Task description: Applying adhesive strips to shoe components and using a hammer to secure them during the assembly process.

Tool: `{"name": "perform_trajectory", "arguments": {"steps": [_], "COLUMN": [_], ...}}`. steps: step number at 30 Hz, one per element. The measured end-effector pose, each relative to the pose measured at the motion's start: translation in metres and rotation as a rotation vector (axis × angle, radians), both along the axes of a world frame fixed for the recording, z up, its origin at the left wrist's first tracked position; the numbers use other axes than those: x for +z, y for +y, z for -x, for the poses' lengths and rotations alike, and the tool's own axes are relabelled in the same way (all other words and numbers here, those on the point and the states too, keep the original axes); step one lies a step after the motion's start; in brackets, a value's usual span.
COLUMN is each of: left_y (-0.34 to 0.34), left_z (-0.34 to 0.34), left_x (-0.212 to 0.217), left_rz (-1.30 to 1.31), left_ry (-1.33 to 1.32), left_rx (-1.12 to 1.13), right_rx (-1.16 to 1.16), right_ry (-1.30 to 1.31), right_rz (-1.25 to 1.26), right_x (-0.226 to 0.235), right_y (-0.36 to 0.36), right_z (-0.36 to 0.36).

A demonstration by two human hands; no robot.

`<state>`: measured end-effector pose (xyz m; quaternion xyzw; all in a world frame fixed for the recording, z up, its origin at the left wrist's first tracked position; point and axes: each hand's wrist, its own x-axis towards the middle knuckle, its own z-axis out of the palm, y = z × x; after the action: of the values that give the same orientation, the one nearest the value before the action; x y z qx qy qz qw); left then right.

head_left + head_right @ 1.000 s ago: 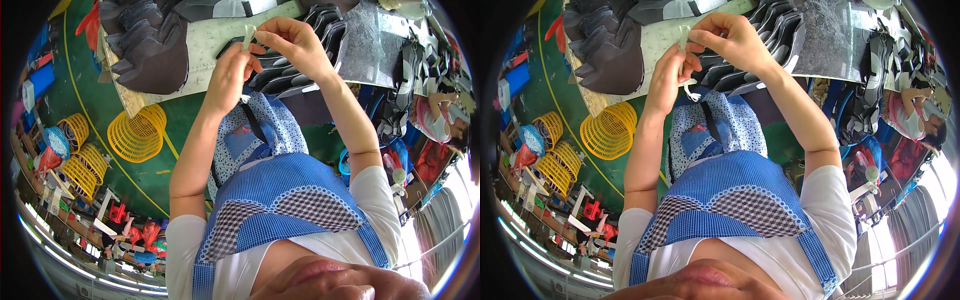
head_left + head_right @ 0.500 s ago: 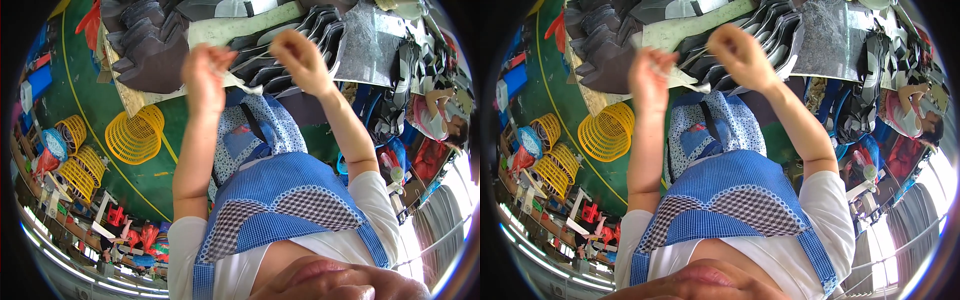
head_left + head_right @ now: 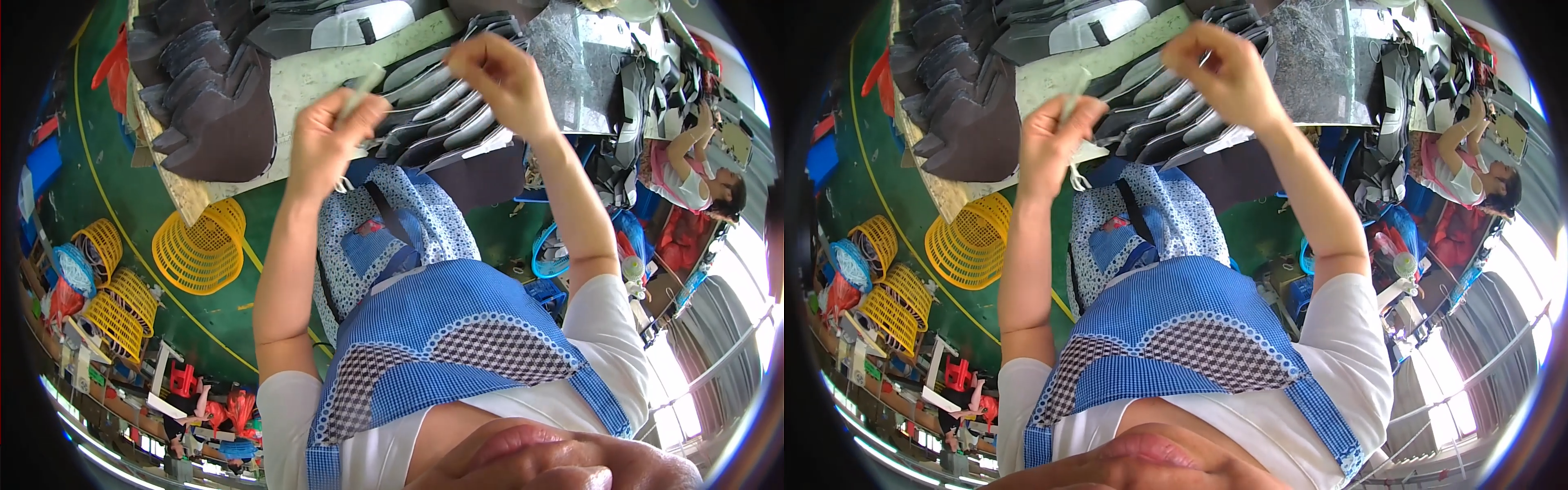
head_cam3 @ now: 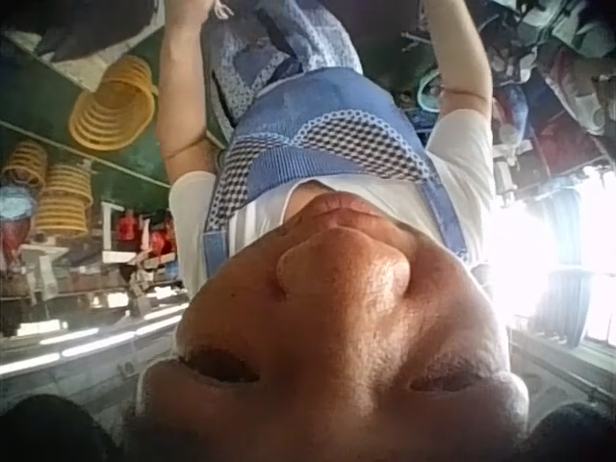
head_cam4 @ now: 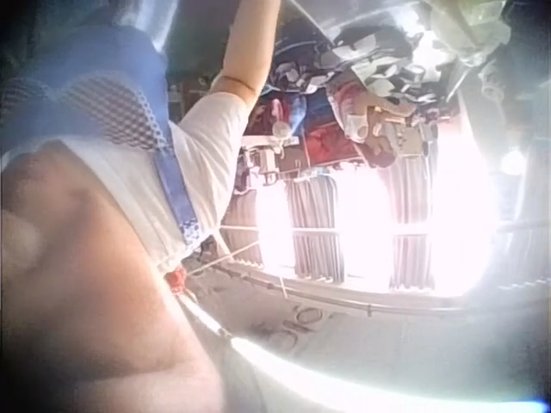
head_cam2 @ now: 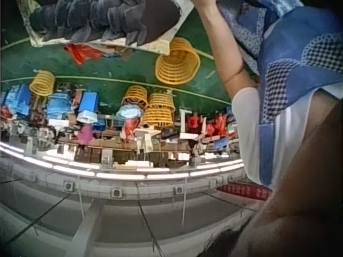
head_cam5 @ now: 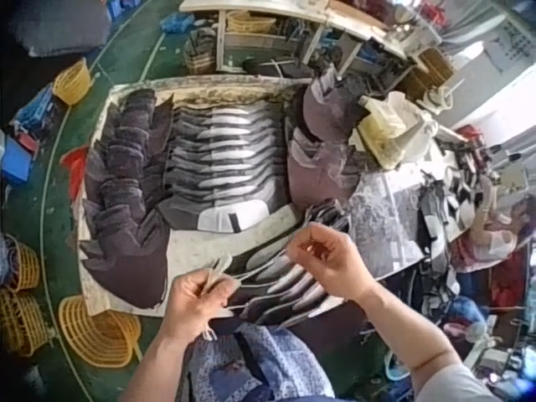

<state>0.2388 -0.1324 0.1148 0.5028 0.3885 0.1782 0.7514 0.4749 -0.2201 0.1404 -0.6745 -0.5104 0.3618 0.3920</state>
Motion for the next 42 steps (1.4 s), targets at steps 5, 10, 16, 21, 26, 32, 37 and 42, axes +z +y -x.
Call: {"name": "perform_trajectory", "arguments": {"steps": [5,10,16,21,26,32,37,42], "left_y": [0.027,0.021,0.015,0.015,0.019,0.035,0.041,0.033], "left_z": [-0.022,-0.028,-0.027,-0.030,-0.040,-0.036,-0.009,0.002], "left_x": [-0.066,-0.086,-0.079,-0.065,-0.068,-0.055,-0.060,-0.012], "left_rz": [-0.123,-0.272,-0.328,-0.421,-0.582,-0.554,-0.587,-0.055], "left_ry": [0.198,0.329,0.371,0.527,0.749,0.901,0.899,0.340], "left_rx": [0.029,-0.073,-0.083,-0.130,-0.223,-0.352,-0.276,-0.062], "right_rx": [0.062,0.340,0.357,0.280,0.202,0.245,0.186,0.005], "right_ry": [-0.680,-0.730,-0.658,-0.801,-0.919,-1.101,-0.973,-0.260], "right_rz": [0.073,0.046,-0.104,0.444,0.705,0.701,0.669,-0.162], "right_x": [-0.017,-0.005,-0.027,-0.018,-0.014,-0.032,-0.026,-0.015], "right_y": [0.046,0.056,0.053,0.065,0.082,0.084,0.081,0.055], "right_z": [-0.046,-0.058,-0.068,-0.062,-0.044,-0.045,-0.048,-0.044]}}
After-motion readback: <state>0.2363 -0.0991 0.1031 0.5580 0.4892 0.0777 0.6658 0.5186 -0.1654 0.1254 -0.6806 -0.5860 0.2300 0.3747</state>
